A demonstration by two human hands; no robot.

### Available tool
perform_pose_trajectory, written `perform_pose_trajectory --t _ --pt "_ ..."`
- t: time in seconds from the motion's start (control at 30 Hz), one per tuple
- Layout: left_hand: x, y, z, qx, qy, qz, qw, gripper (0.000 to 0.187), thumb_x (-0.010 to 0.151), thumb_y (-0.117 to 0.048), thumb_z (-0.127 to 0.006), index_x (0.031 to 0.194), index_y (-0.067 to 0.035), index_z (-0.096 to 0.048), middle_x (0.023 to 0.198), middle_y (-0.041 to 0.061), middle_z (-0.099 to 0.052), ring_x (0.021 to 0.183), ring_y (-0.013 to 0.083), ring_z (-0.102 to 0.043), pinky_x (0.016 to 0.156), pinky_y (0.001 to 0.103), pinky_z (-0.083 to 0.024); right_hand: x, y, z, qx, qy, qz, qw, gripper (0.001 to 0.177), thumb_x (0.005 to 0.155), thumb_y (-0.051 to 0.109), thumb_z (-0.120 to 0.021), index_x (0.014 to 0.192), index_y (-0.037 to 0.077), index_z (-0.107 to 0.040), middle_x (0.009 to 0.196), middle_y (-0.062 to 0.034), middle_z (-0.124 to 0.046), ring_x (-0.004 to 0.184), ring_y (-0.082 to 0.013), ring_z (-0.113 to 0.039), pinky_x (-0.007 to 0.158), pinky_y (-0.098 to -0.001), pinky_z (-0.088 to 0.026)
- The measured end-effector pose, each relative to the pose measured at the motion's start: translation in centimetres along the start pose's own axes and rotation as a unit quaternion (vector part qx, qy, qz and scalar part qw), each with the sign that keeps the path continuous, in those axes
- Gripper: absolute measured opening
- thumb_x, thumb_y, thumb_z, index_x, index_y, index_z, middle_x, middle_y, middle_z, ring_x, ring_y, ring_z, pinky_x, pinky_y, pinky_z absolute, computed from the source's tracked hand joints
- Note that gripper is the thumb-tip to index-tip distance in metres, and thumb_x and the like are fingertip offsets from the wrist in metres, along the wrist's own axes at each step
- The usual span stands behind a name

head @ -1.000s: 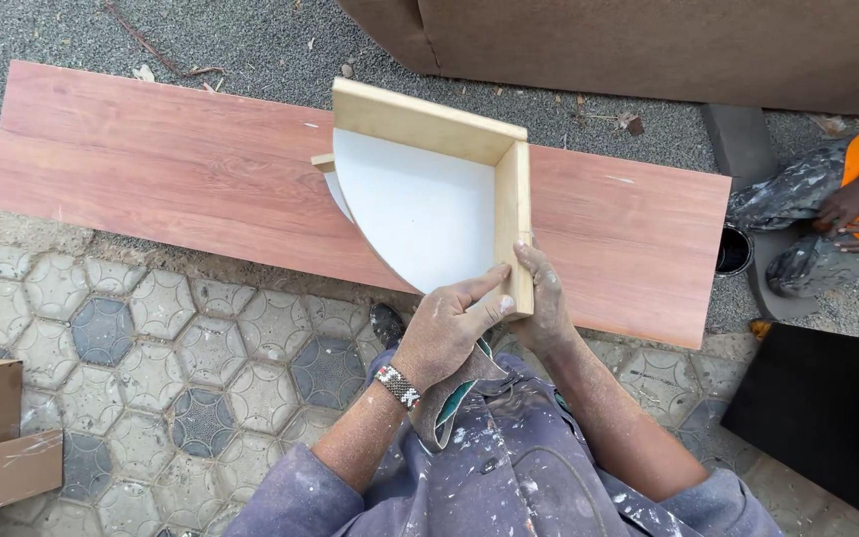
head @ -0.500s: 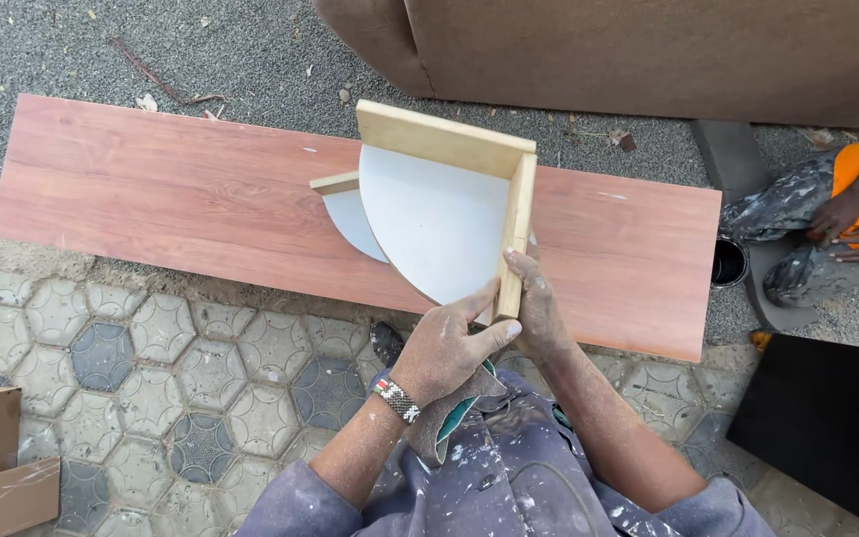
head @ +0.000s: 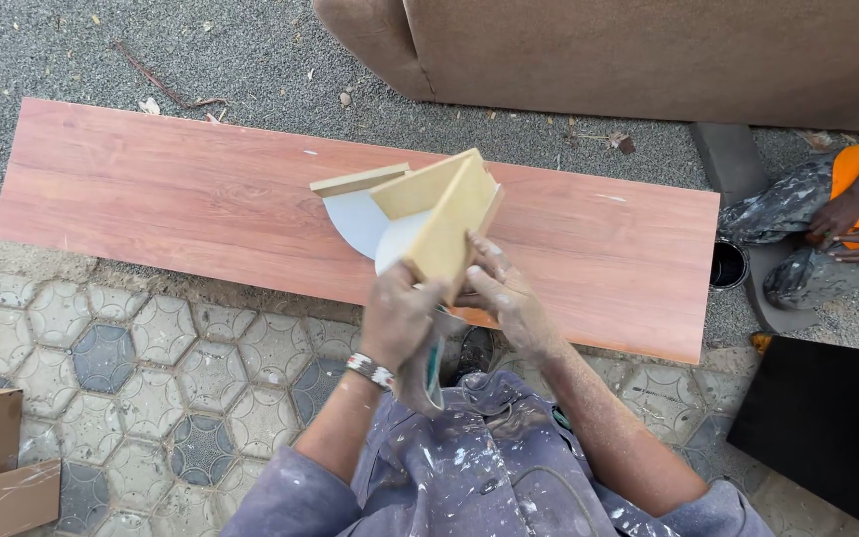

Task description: The person holds a small, curved wooden frame and smooths its edges and surfaces using a sanding block. They rotate the frame to sand different sides and then place it on a wooden plank next to another similar frame.

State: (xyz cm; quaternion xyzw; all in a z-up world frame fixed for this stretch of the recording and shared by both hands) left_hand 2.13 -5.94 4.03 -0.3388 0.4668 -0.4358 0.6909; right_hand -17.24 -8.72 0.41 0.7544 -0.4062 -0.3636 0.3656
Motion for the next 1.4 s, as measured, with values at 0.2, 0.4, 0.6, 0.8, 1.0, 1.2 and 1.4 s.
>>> perform_pose_trajectory --t 0.2,0.4,0.6,0.8,1.0,1.2,1.4 --pt "-1.0 0.7 1.7 -0.099 0.005 0.022 0.995 0.017 0.097 -0.019 -0.087 0.110 -0.008 -0.092 0.082 0.005 -0.087 0.085 0.0104 -0.075 0.081 0.035 -0.067 -0.4 7.0 0.5 -0.428 -0.165 0.189 0.869 0.084 0.088 -0.010 -0.059 0.166 0.020 -0.051 0.163 -0.0180 -0.052 0.102 -0.0285 -0.072 0.086 -0.0449 -0.066" --pt "-2.6 -2.5 2.0 -0.201 -0.038 0.010 0.979 0.021 0.099 -0.004 -0.086 0.119 0.000 -0.089 0.096 0.010 -0.092 0.094 0.0114 -0.076 0.088 0.037 -0.071 -0.5 9.3 -0.6 -0.459 -0.147 0.121 0.868 0.090 0.094 -0.001 -0.063 0.179 0.016 -0.040 0.126 -0.0231 -0.063 0.088 -0.0414 -0.075 0.078 -0.0583 -0.068" --pt "-3.7 -2.9 3.8 -0.315 -0.072 0.042 0.945 0.031 0.088 0.001 -0.087 0.118 0.008 -0.086 0.092 0.018 -0.087 0.080 0.0186 -0.080 0.066 0.043 -0.074 -0.3 7.2 2.8 -0.410 -0.108 0.134 0.895 0.093 0.092 -0.009 -0.058 0.182 0.004 -0.044 0.149 -0.0297 -0.065 0.116 -0.0401 -0.070 0.102 -0.0525 -0.064" --pt "0.9 7.3 5.1 -0.436 -0.089 0.048 0.894 0.036 0.082 0.001 -0.082 0.117 0.006 -0.082 0.078 0.017 -0.077 0.060 0.0206 -0.082 0.051 0.036 -0.070 4.0 3.8 8.0 -0.105 -0.061 0.130 0.984 0.106 0.104 0.013 -0.063 0.192 -0.003 -0.007 0.167 -0.0279 -0.057 0.153 -0.0346 -0.059 0.133 -0.0500 -0.048" --pt "-0.7 4.6 4.8 -0.450 -0.082 0.050 0.888 0.039 0.077 -0.001 -0.084 0.115 0.006 -0.082 0.062 0.016 -0.068 0.039 0.0201 -0.070 0.039 0.029 -0.060 4.1 6.2 10.7 -0.173 -0.090 0.164 0.967 0.105 0.100 0.023 -0.064 0.194 0.013 -0.017 0.183 -0.0192 -0.043 0.160 -0.0329 -0.049 0.134 -0.0508 -0.038" --pt "0.3 6.5 4.0 -0.409 -0.086 0.048 0.907 0.039 0.078 -0.004 -0.084 0.117 0.005 -0.084 0.064 0.015 -0.070 0.041 0.0203 -0.071 0.034 0.027 -0.054 2.4 8.5 8.4 -0.405 -0.150 0.214 0.876 0.099 0.094 0.008 -0.078 0.186 0.008 -0.043 0.157 -0.0189 -0.046 0.145 -0.0378 -0.060 0.126 -0.0518 -0.055" --pt "-1.0 1.6 3.1 -0.300 -0.055 0.042 0.951 0.038 0.075 0.009 -0.088 0.113 0.006 -0.087 0.084 0.020 -0.079 0.075 0.0155 -0.073 0.059 0.042 -0.070 0.4 7.0 -0.2 -0.513 -0.007 0.189 0.837 0.114 0.085 0.007 -0.067 0.192 0.000 -0.027 0.160 -0.0212 -0.072 0.122 -0.0391 -0.064 0.122 -0.0502 -0.048"
Point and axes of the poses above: each hand's wrist, its own x-axis towards the middle knuckle, its own z-axis out of the back of the hand, y = z × x, the point moved 5 cm from there along x, towards the middle knuckle
